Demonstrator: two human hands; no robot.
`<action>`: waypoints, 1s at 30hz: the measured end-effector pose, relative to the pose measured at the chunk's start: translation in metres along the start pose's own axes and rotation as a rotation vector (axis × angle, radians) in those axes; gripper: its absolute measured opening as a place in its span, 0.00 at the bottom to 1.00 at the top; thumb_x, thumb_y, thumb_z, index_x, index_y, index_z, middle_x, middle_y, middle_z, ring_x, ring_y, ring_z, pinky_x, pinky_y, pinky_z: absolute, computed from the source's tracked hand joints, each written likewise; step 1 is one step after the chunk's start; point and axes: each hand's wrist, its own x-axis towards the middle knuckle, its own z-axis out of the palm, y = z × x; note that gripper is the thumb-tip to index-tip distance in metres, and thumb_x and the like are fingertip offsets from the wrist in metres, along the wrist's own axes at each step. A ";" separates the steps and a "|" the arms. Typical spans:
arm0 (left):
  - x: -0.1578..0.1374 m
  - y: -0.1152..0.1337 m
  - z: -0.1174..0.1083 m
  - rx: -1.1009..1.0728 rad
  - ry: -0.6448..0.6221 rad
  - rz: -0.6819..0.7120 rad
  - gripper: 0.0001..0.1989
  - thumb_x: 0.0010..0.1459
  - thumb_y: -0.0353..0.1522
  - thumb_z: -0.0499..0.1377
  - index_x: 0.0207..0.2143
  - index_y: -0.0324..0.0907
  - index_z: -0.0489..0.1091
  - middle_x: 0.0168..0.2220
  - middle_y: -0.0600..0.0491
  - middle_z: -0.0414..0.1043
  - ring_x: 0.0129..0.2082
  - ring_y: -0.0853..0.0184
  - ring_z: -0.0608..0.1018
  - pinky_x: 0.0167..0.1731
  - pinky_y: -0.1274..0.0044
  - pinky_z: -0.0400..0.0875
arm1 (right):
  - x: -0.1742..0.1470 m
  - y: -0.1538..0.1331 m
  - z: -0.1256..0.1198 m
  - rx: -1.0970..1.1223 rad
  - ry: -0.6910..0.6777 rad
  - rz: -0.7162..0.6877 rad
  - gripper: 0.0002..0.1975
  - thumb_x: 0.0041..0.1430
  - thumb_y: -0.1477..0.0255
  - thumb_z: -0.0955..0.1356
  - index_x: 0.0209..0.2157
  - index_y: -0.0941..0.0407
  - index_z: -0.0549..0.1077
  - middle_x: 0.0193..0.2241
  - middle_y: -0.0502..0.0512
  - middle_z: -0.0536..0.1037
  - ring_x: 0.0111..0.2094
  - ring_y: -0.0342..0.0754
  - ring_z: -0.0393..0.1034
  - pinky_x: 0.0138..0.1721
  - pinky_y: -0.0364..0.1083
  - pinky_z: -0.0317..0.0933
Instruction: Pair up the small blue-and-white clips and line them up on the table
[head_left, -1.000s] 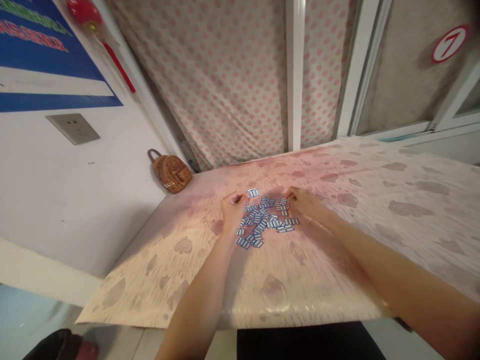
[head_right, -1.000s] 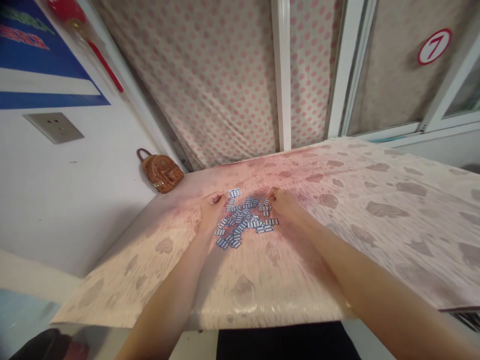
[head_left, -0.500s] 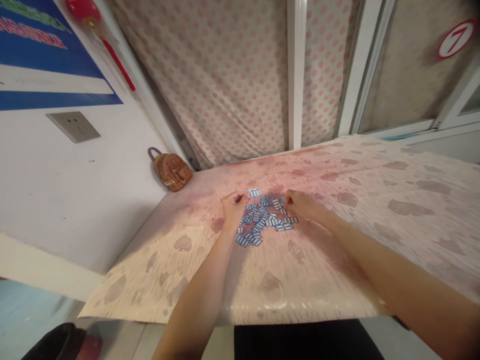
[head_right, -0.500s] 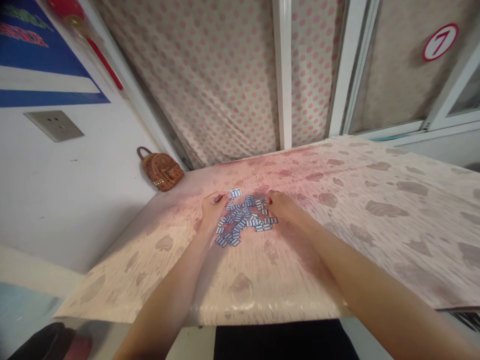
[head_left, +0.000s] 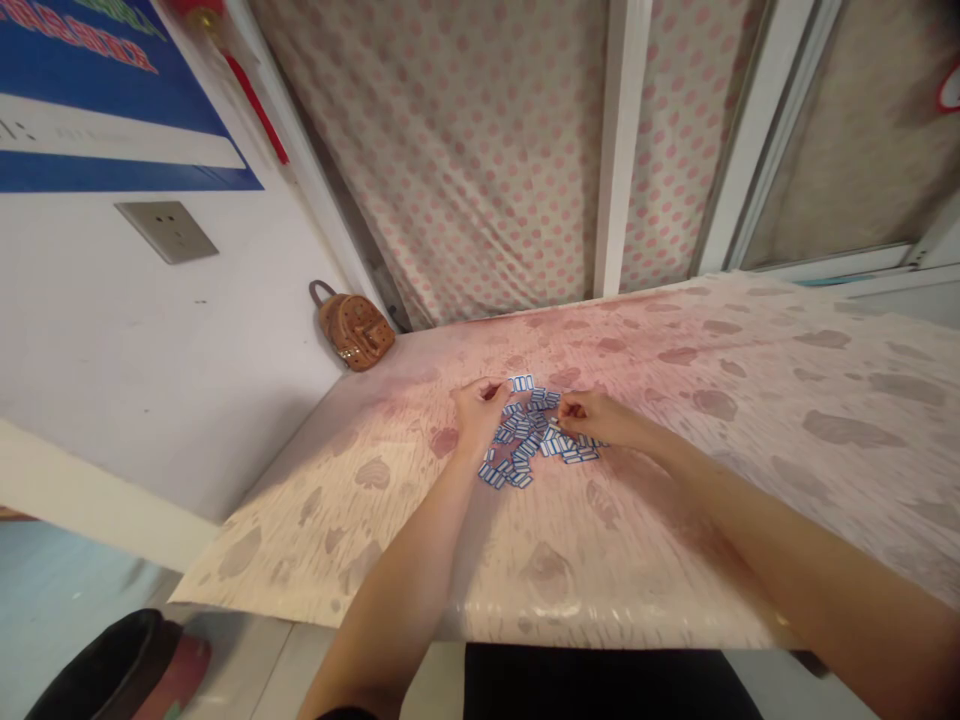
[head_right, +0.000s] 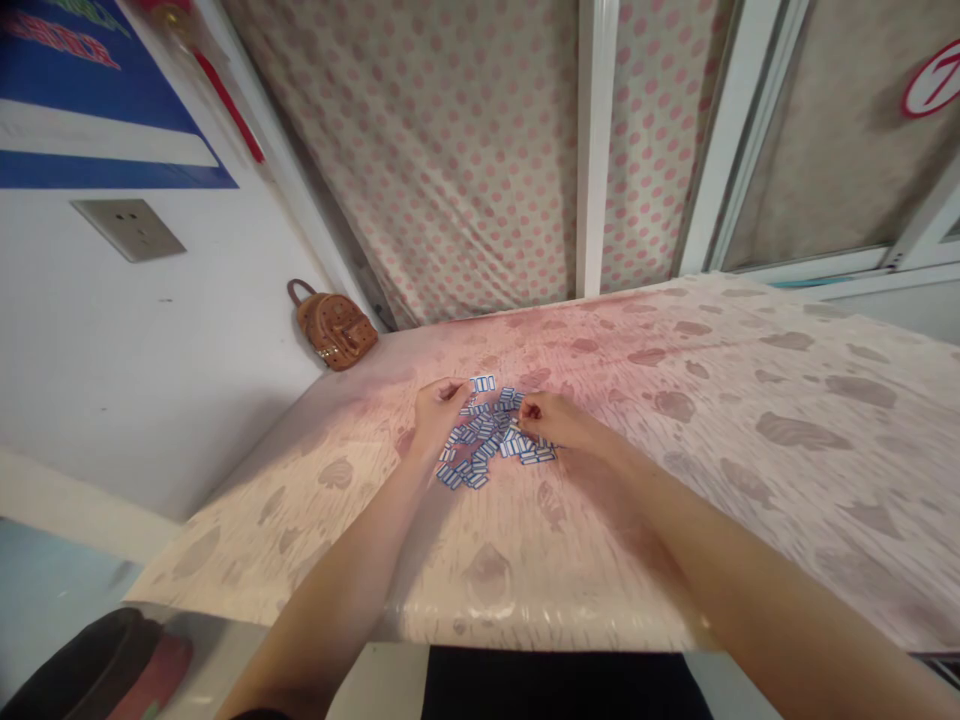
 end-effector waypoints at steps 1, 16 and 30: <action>0.000 0.000 0.000 0.000 -0.002 -0.002 0.07 0.53 0.32 0.62 0.29 0.38 0.79 0.28 0.52 0.80 0.28 0.67 0.78 0.30 0.78 0.70 | 0.001 0.001 -0.001 0.031 0.021 0.010 0.04 0.49 0.70 0.67 0.23 0.54 0.68 0.21 0.47 0.72 0.24 0.44 0.67 0.28 0.43 0.59; -0.001 0.002 0.000 0.014 -0.003 -0.034 0.06 0.53 0.31 0.62 0.29 0.38 0.79 0.27 0.52 0.79 0.28 0.67 0.78 0.30 0.78 0.69 | -0.003 -0.002 -0.006 -0.212 0.107 0.066 0.06 0.49 0.69 0.71 0.25 0.53 0.69 0.24 0.49 0.74 0.26 0.45 0.67 0.28 0.44 0.56; -0.001 -0.001 0.000 0.009 -0.001 -0.074 0.07 0.53 0.32 0.62 0.30 0.38 0.78 0.28 0.52 0.78 0.28 0.68 0.77 0.30 0.78 0.70 | -0.011 -0.019 0.003 -0.106 -0.102 -0.047 0.05 0.48 0.76 0.67 0.25 0.54 0.65 0.22 0.47 0.70 0.25 0.44 0.65 0.27 0.43 0.55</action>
